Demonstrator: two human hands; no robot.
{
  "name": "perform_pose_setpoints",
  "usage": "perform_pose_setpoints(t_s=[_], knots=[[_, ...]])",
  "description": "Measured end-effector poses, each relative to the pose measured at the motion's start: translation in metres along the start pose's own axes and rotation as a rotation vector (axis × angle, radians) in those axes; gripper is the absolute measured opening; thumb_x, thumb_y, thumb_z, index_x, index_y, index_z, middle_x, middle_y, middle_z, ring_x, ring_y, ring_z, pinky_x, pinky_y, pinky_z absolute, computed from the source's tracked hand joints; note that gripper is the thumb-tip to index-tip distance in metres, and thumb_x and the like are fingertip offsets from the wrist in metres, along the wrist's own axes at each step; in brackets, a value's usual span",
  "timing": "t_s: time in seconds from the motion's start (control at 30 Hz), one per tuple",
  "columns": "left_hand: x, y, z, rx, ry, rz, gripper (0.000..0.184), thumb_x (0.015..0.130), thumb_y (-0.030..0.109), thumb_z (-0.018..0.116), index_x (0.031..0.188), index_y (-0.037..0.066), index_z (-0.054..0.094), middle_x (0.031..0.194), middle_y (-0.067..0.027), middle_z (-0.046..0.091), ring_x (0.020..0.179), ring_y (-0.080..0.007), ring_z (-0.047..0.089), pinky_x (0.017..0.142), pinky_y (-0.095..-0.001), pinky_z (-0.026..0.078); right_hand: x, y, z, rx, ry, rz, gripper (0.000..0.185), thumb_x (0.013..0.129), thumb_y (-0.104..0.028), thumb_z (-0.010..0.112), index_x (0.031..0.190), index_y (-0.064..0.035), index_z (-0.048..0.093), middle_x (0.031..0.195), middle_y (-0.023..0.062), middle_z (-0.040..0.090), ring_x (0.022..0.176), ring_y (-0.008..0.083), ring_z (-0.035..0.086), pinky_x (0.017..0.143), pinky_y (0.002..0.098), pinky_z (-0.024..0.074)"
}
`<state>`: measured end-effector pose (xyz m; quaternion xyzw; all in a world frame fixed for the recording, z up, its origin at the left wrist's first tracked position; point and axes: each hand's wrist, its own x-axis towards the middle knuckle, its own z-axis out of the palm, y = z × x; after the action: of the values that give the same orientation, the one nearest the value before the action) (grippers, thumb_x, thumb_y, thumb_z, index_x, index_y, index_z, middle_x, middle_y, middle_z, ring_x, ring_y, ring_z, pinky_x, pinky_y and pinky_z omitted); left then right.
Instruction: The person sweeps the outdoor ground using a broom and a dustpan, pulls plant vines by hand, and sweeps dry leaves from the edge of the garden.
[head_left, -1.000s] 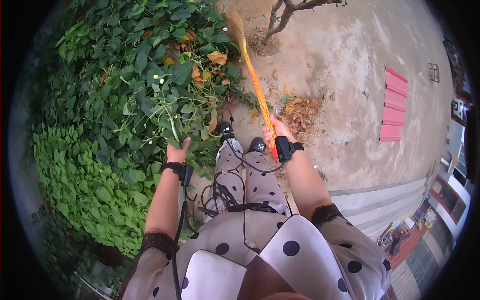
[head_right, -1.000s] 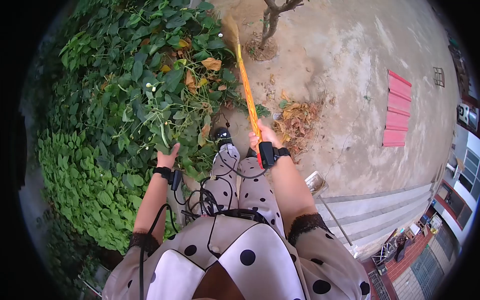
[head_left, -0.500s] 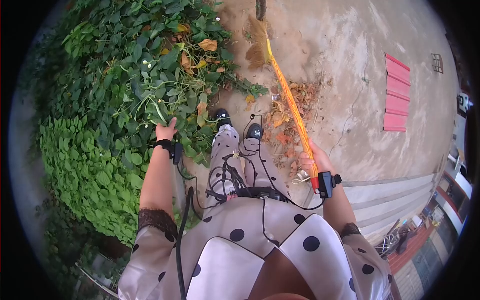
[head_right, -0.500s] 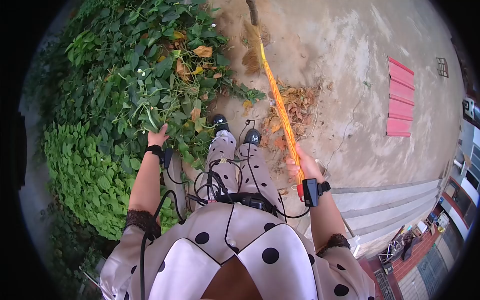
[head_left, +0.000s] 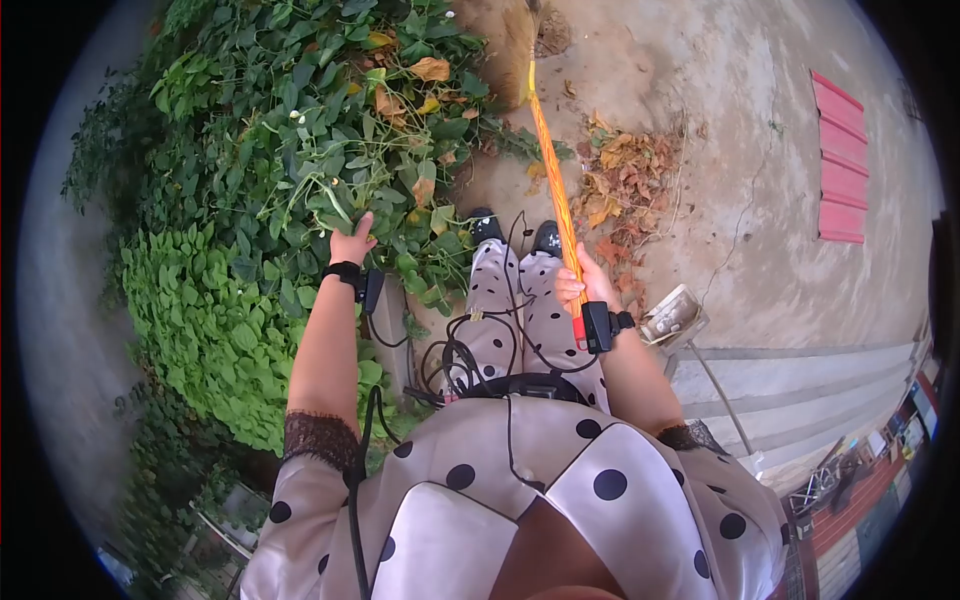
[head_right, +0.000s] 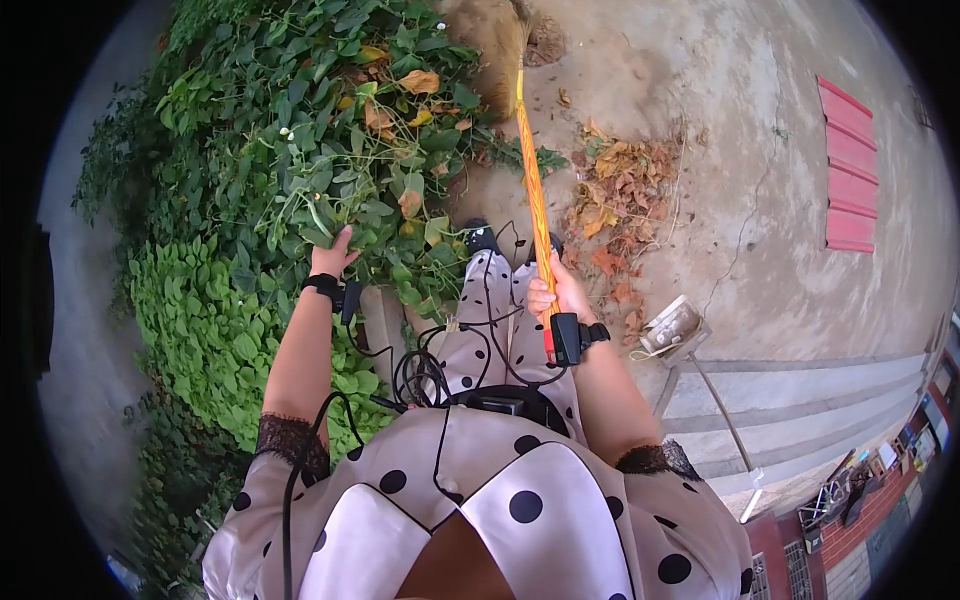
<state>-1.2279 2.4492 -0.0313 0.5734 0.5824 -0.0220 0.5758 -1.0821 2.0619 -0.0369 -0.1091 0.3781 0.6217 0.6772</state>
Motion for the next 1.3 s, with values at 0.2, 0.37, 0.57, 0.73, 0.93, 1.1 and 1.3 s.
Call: perform_pose_setpoints(t_s=[0.2,0.37,0.57,0.73,0.93,1.1,1.3], knots=[[-0.019,0.021,0.003,-0.150,0.078,-0.090,0.050,0.078,0.032,0.063,0.117,0.006,0.045,0.114,-0.0075,0.048,0.100,-0.0218,0.049,0.068,-0.0380,0.052,0.022,0.012,-0.003,0.103,-0.120,0.074,0.055,0.079,-0.060,0.044,0.062,-0.0082,0.038,0.050,-0.0036,0.032,0.042,0.0053,0.032,0.043,0.0171,0.0307],[-0.014,0.034,-0.011,-0.006,-0.001,-0.123,0.053,0.079,0.034,0.062,0.121,0.009,0.041,0.123,-0.0062,0.040,0.109,-0.0216,0.043,0.073,-0.0388,0.051,0.076,0.020,0.017,0.162,-0.095,0.121,0.050,0.081,-0.057,0.046,0.072,-0.0070,0.046,0.053,-0.0027,0.034,0.045,0.0052,0.035,0.045,0.0171,0.0319],[0.005,0.035,-0.019,0.049,-0.040,-0.101,0.053,0.078,0.035,0.062,0.121,0.009,0.043,0.120,-0.0054,0.042,0.107,-0.0210,0.044,0.072,-0.0384,0.051,0.039,0.046,0.049,0.201,-0.192,0.157,0.033,0.086,-0.044,0.045,0.117,-0.0307,0.046,0.060,-0.0023,0.036,0.043,0.0023,0.034,0.042,0.0154,0.0320],[0.013,0.030,-0.022,0.032,-0.022,-0.078,0.052,0.078,0.034,0.063,0.119,0.009,0.044,0.118,-0.0054,0.044,0.105,-0.0213,0.045,0.072,-0.0377,0.052,0.033,0.046,0.062,0.504,-0.426,0.160,0.040,0.089,-0.042,0.041,0.127,-0.0270,0.039,0.060,-0.0017,0.036,0.041,0.0021,0.035,0.040,0.0152,0.0320],[0.029,0.005,-0.029,0.349,0.010,0.017,0.058,0.073,0.043,0.066,0.106,-0.003,0.053,0.091,-0.0092,0.059,0.086,-0.0166,0.056,0.059,-0.0287,0.051,-0.019,0.048,0.046,0.399,-0.360,0.077,0.043,0.090,-0.044,0.037,0.129,-0.0273,0.035,0.060,-0.0018,0.035,0.041,0.0022,0.034,0.039,0.0158,0.0310],[0.015,0.023,0.011,1.243,0.000,0.457,0.043,0.074,0.042,0.061,0.099,0.006,0.058,0.106,-0.0183,0.054,0.105,-0.0346,0.046,0.090,-0.0400,0.037,-0.097,0.042,0.010,-0.008,-0.048,-0.086,0.038,0.090,-0.048,0.032,0.121,-0.0273,0.038,0.056,-0.0016,0.037,0.037,0.0043,0.031,0.037,0.0174,0.0291],[0.040,0.040,0.130,1.537,-0.173,0.867,0.022,0.075,0.013,0.051,0.094,0.014,0.062,0.140,-0.0066,0.023,0.129,-0.0278,0.021,0.103,-0.0521,0.015,-0.171,0.050,0.015,-0.418,0.515,-0.330,0.038,0.092,-0.041,0.033,0.124,-0.0200,0.034,0.053,0.0015,0.036,0.035,0.0089,0.031,0.033,0.0203,0.0284]])
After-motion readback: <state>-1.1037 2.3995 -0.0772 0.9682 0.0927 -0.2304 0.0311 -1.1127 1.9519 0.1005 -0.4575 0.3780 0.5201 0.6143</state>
